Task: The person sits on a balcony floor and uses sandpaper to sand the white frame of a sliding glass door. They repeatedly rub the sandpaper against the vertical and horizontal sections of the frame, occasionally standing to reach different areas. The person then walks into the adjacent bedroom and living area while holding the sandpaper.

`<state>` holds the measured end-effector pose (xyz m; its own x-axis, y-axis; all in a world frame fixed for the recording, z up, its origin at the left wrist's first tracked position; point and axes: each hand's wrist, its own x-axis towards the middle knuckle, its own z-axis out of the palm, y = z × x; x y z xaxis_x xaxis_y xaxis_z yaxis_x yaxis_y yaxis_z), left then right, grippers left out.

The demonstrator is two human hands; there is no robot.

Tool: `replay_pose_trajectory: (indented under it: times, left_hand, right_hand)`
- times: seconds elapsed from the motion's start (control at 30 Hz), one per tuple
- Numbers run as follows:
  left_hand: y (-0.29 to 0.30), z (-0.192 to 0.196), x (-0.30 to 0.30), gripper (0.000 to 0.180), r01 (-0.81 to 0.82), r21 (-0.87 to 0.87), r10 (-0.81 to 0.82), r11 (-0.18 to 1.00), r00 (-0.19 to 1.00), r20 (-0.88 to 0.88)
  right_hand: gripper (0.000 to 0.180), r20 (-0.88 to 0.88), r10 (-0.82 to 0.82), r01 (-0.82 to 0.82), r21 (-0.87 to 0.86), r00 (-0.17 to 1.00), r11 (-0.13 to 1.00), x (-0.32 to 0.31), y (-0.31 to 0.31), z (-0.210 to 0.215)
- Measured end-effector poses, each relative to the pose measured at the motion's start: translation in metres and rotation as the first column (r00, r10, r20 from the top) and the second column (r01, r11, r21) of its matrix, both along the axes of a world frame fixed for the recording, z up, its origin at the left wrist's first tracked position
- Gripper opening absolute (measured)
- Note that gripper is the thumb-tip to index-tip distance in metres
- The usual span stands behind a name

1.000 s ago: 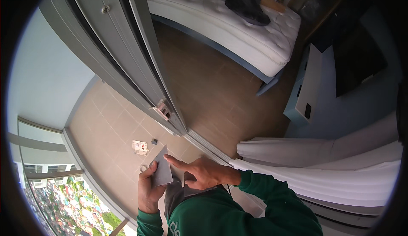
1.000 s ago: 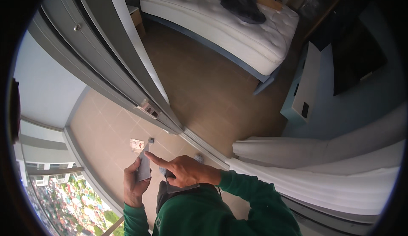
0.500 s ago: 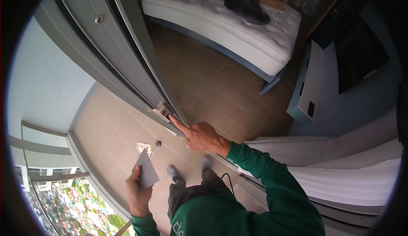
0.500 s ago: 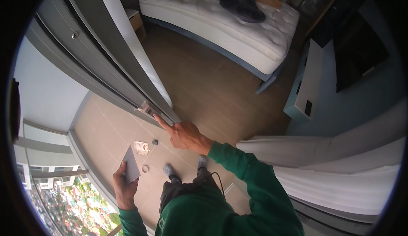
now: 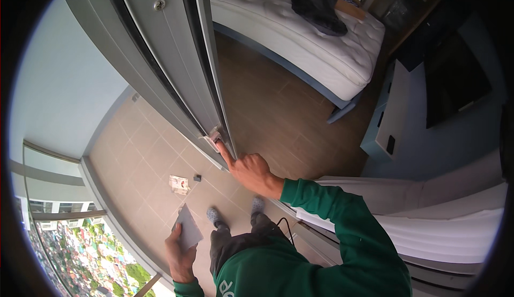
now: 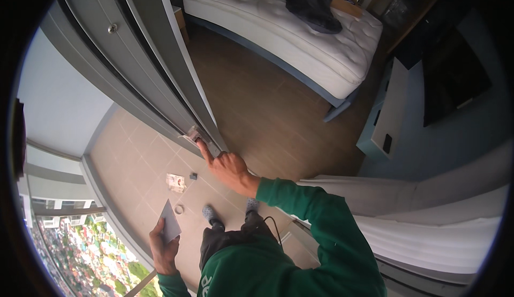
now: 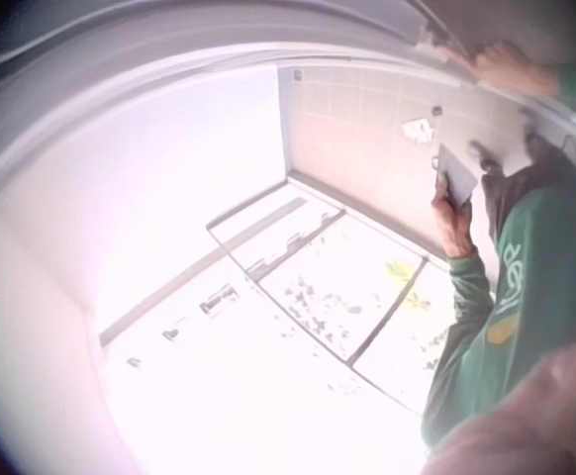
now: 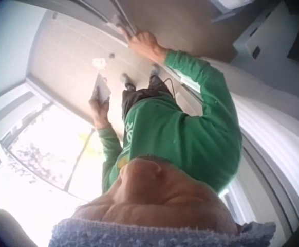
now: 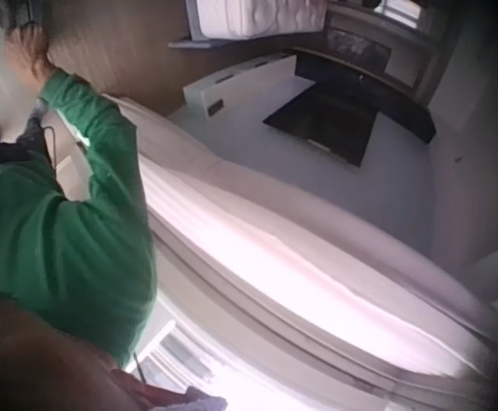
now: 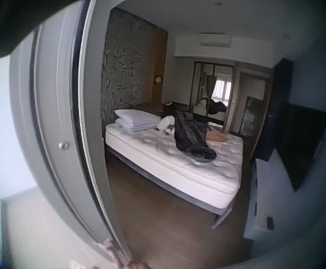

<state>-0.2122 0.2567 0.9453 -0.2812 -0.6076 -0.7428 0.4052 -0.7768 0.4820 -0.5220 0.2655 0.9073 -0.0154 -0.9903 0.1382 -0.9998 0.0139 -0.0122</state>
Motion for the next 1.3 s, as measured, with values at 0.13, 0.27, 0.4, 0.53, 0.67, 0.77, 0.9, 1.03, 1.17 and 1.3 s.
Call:
replay_pose_trajectory:
  times: [0.13,0.27,0.4,0.53,0.67,0.77,0.9,1.03,1.17,1.3]
  left_hand:
    - [-0.008,0.003,-0.007,0.037,0.052,-0.036,-0.054,0.998,0.998,-0.038]
    - [-0.007,0.001,-0.007,0.036,0.054,-0.047,-0.058,0.997,0.994,-0.092]
    - [-0.005,0.008,-0.018,0.033,0.062,0.016,-0.060,0.998,0.993,-0.102]
    - [-0.007,0.023,-0.043,0.026,0.096,0.112,-0.075,0.989,0.981,-0.176]
    - [-0.012,0.022,-0.070,0.024,0.225,0.078,-0.190,0.971,0.930,-0.315]
    - [-0.020,0.054,-0.096,0.023,0.150,0.137,-0.122,0.979,0.973,-0.194]
    - [-0.032,0.033,-0.077,0.024,0.131,0.016,-0.119,0.991,0.941,-0.318]
    - [-0.043,0.041,-0.056,0.028,0.050,-0.072,-0.066,0.996,0.970,-0.234]
    - [-0.041,0.020,-0.011,0.036,0.045,-0.112,-0.059,0.993,0.990,-0.126]
    - [-0.031,0.012,0.013,0.038,0.035,-0.095,-0.041,0.995,0.998,-0.056]
  right_hand:
    - [0.086,-0.097,-0.068,0.076,0.082,0.993,0.994,0.025,-0.009,0.009]
    - [0.086,-0.038,-0.011,0.018,0.177,0.999,0.984,0.025,-0.008,0.032]
    - [0.088,0.209,0.020,-0.076,0.267,0.978,0.961,0.009,0.027,0.032]
    - [0.091,0.576,0.091,-0.282,0.252,0.812,0.926,0.014,0.058,0.096]
    - [0.092,0.789,0.113,-0.348,0.134,0.604,0.928,0.032,0.073,0.110]
    - [0.087,0.778,0.093,-0.258,0.091,0.622,0.962,0.033,0.083,0.104]
    - [0.073,0.646,0.206,-0.263,-0.009,0.735,0.965,0.022,0.093,0.087]
    - [0.057,0.831,-0.161,0.352,-0.045,0.533,0.935,-0.009,0.074,0.049]
    - [0.049,0.849,-0.187,0.521,-0.118,0.495,0.845,-0.008,0.046,0.050]
    - [0.064,0.515,-0.143,0.286,-0.210,0.845,0.935,0.004,0.040,0.039]
